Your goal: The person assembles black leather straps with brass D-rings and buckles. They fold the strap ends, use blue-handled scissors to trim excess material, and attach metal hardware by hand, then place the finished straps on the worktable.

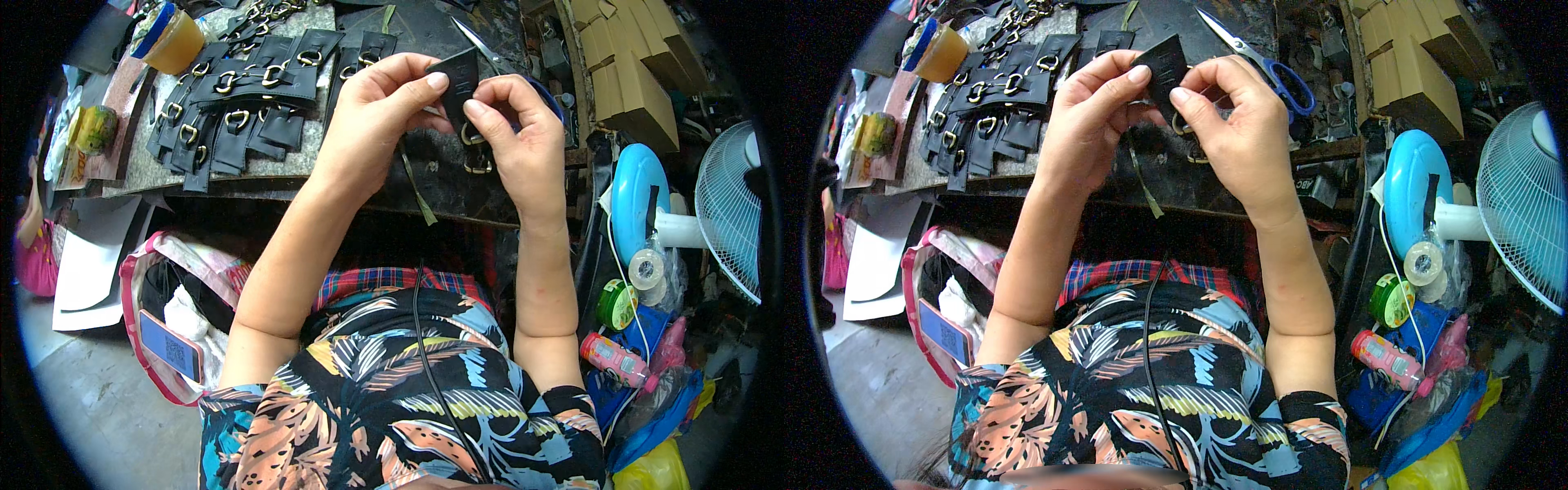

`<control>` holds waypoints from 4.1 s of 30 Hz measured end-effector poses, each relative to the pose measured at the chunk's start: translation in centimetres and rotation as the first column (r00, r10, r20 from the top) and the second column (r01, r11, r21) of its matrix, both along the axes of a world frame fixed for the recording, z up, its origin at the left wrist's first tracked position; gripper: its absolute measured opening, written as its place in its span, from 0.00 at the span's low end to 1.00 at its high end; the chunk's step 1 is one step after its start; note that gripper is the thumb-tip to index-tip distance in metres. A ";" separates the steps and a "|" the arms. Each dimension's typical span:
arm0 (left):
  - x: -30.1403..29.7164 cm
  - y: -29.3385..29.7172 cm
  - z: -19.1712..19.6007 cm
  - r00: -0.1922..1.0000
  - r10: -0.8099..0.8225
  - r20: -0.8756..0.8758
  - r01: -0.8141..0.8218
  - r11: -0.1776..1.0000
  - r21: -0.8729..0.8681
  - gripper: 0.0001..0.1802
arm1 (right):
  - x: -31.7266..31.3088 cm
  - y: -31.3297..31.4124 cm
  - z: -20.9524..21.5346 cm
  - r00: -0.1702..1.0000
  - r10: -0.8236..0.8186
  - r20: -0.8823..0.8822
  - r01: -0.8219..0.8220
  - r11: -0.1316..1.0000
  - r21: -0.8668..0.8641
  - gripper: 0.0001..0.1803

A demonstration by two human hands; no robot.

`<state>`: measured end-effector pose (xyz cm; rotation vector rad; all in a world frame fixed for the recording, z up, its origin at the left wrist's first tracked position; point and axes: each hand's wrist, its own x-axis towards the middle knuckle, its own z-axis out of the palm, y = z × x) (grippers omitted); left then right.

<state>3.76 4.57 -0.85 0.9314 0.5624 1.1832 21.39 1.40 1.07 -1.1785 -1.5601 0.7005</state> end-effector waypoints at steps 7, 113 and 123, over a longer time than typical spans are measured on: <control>-1.1 -0.3 0.7 0.985 -0.045 -0.166 0.051 0.998 0.030 0.13 | -0.5 -0.1 -0.2 0.995 0.001 0.099 -0.006 0.999 0.045 0.07; -0.7 -2.7 1.1 0.859 0.169 -0.483 -0.054 0.969 0.243 0.08 | 1.3 0.1 -1.4 0.965 0.255 0.059 -0.259 0.892 0.370 0.18; 0.5 -3.5 0.5 0.936 0.193 -0.294 -0.146 0.974 0.175 0.09 | 2.0 0.0 -2.4 0.917 0.351 -0.189 -0.307 0.925 0.225 0.13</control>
